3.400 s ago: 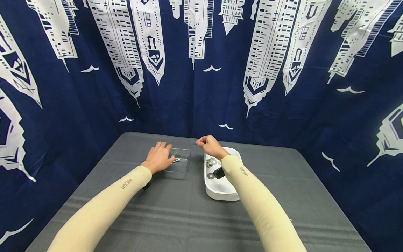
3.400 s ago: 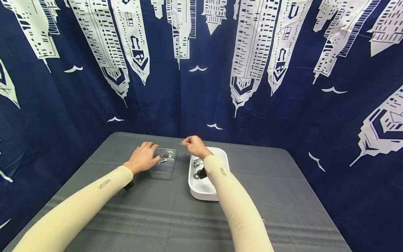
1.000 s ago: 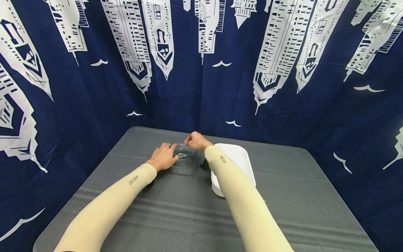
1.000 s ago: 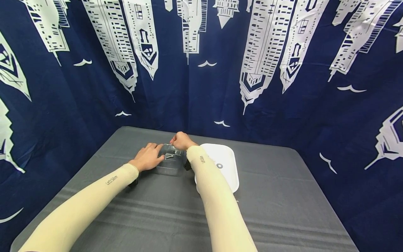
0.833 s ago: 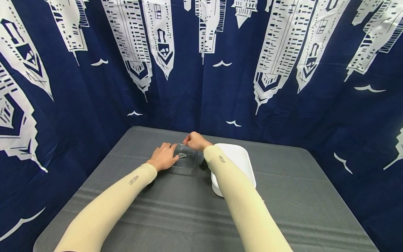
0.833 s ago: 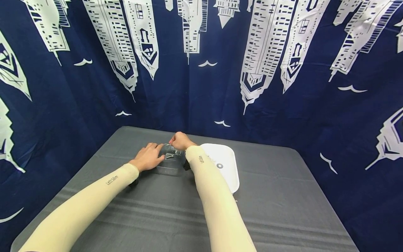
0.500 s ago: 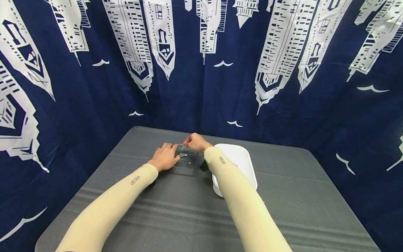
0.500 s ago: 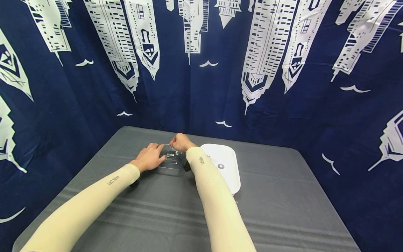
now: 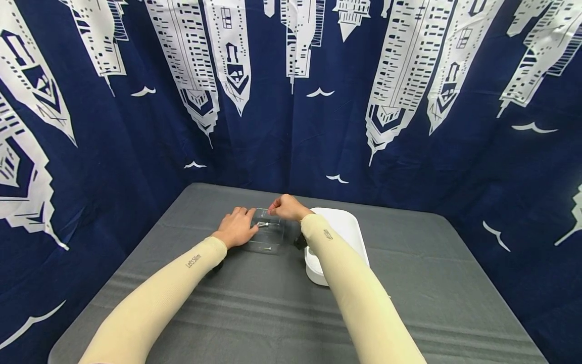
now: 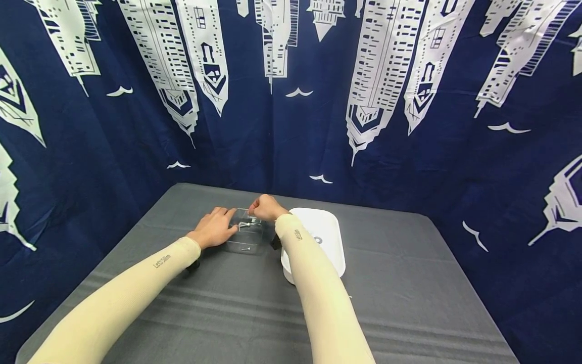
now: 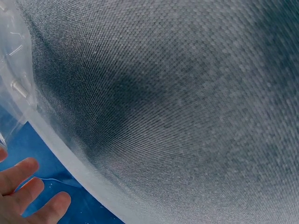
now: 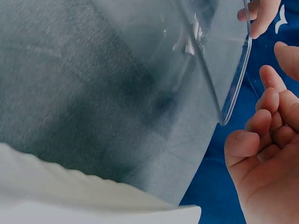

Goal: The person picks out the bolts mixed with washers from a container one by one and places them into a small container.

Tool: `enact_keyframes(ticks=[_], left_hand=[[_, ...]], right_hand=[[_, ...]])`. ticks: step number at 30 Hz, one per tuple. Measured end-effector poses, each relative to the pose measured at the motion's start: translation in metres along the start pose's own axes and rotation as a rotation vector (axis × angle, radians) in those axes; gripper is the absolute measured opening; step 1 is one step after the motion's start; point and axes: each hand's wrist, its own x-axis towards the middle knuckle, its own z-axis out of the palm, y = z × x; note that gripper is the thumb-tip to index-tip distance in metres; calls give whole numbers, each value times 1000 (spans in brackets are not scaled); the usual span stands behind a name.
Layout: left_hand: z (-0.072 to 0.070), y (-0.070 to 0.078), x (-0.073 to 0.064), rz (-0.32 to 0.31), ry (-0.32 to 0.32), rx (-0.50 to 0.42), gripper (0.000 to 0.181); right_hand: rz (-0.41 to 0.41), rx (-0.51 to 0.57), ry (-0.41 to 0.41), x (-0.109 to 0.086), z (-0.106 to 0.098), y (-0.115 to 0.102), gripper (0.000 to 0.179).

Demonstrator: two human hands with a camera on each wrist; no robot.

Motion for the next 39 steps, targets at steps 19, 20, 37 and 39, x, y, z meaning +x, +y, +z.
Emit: enact_keyframes(ticks=[19,20,37,39], left_hand=[[-3,0,-1,-1,-32,18,64],[-4,0,-1,0,-35,19,64],[-6,-1,-3,32,-16,17,62],[-6,-1,-2,36,-8,20,61]], right_hand=[[-102,37,33,-16,-18,23,19],[-104,40,32,-18,-19,24,19],[-77,50,82,-44,-35,41,28],[-71,52,81,-45,-37,45,29]])
